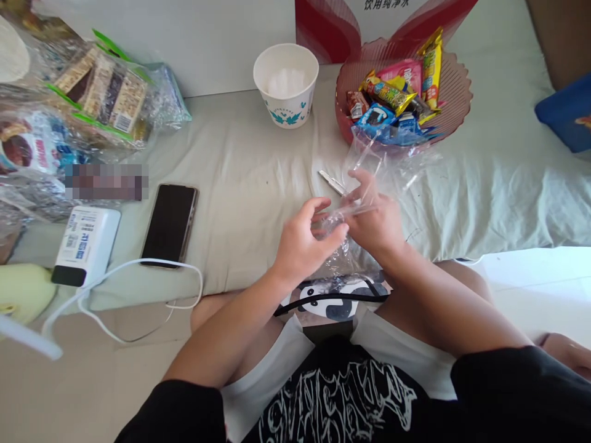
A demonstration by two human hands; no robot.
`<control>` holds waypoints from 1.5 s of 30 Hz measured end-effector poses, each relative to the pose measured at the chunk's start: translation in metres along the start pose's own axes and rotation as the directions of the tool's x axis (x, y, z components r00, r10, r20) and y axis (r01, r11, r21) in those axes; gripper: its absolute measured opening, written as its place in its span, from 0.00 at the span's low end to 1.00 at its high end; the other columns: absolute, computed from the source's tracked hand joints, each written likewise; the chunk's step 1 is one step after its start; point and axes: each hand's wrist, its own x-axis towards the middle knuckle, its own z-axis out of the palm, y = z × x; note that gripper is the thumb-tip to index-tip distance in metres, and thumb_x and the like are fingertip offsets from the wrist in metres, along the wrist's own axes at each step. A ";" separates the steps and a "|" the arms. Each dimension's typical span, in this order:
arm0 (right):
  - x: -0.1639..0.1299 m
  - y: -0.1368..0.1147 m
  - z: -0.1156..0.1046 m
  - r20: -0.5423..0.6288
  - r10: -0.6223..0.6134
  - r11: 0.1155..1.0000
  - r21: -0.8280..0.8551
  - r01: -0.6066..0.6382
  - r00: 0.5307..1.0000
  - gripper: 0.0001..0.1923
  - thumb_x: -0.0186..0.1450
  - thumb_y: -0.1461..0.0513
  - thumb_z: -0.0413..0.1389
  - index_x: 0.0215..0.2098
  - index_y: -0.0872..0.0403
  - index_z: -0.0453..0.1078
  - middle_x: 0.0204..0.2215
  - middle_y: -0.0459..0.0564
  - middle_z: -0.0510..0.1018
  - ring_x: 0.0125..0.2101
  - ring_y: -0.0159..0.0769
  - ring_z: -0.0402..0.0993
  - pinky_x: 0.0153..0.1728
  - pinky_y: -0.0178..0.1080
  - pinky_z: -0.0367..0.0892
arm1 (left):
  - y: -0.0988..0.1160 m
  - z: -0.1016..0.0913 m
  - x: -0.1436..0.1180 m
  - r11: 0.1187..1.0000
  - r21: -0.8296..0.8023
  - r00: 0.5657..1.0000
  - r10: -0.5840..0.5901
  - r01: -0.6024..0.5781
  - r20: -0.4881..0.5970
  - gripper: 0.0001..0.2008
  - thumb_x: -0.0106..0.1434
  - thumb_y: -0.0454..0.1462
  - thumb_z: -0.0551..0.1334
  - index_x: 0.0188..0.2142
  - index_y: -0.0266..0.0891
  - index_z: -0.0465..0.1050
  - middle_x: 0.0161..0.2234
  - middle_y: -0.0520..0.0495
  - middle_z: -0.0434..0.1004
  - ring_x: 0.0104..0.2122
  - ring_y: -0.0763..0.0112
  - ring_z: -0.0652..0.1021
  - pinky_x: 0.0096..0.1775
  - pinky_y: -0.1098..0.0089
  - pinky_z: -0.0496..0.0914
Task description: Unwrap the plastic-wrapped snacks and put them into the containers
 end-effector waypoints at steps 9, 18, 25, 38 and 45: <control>-0.002 0.001 0.001 0.096 0.126 0.888 0.433 -0.155 0.987 0.39 0.61 0.58 0.63 0.68 0.49 0.56 0.31 0.43 0.78 0.26 0.34 0.72 0.29 0.40 0.69 | -0.008 -0.022 0.034 0.915 -0.351 0.980 -0.182 0.198 0.077 0.15 0.55 0.41 0.74 0.39 0.42 0.73 0.30 0.51 0.83 0.30 0.67 0.84 0.32 0.70 0.76; 0.003 -0.003 -0.017 0.210 0.087 0.839 0.512 -0.185 0.974 0.11 0.60 0.56 0.63 0.33 0.50 0.65 0.23 0.41 0.71 0.24 0.29 0.69 0.26 0.34 0.64 | -0.015 -0.038 0.041 0.975 -0.190 0.986 -0.095 0.119 0.135 0.17 0.60 0.51 0.73 0.39 0.45 0.75 0.24 0.53 0.81 0.22 0.68 0.81 0.25 0.70 0.73; -0.001 -0.013 -0.027 0.203 0.031 0.778 0.609 -0.151 0.979 0.13 0.63 0.51 0.61 0.37 0.47 0.63 0.22 0.40 0.71 0.20 0.29 0.66 0.22 0.35 0.59 | -0.002 -0.046 0.039 0.938 -0.325 0.982 -0.066 0.121 0.176 0.14 0.54 0.46 0.74 0.31 0.44 0.73 0.19 0.56 0.75 0.17 0.71 0.75 0.19 0.72 0.68; 0.003 0.004 -0.023 0.132 0.019 0.880 0.468 -0.079 0.991 0.18 0.63 0.45 0.60 0.32 0.50 0.69 0.28 0.46 0.73 0.26 0.31 0.66 0.28 0.38 0.62 | -0.020 -0.054 0.049 0.968 -0.248 0.996 0.055 -0.037 0.064 0.11 0.54 0.40 0.74 0.29 0.40 0.75 0.29 0.51 0.76 0.31 0.71 0.81 0.31 0.73 0.73; 0.002 0.000 -0.014 0.188 0.085 0.825 0.537 -0.175 0.978 0.42 0.55 0.56 0.69 0.62 0.41 0.55 0.33 0.42 0.74 0.29 0.36 0.74 0.33 0.42 0.72 | -0.010 -0.057 0.044 0.903 -0.431 0.999 0.009 0.009 0.038 0.36 0.46 0.39 0.80 0.53 0.53 0.69 0.44 0.54 0.79 0.37 0.67 0.85 0.37 0.70 0.79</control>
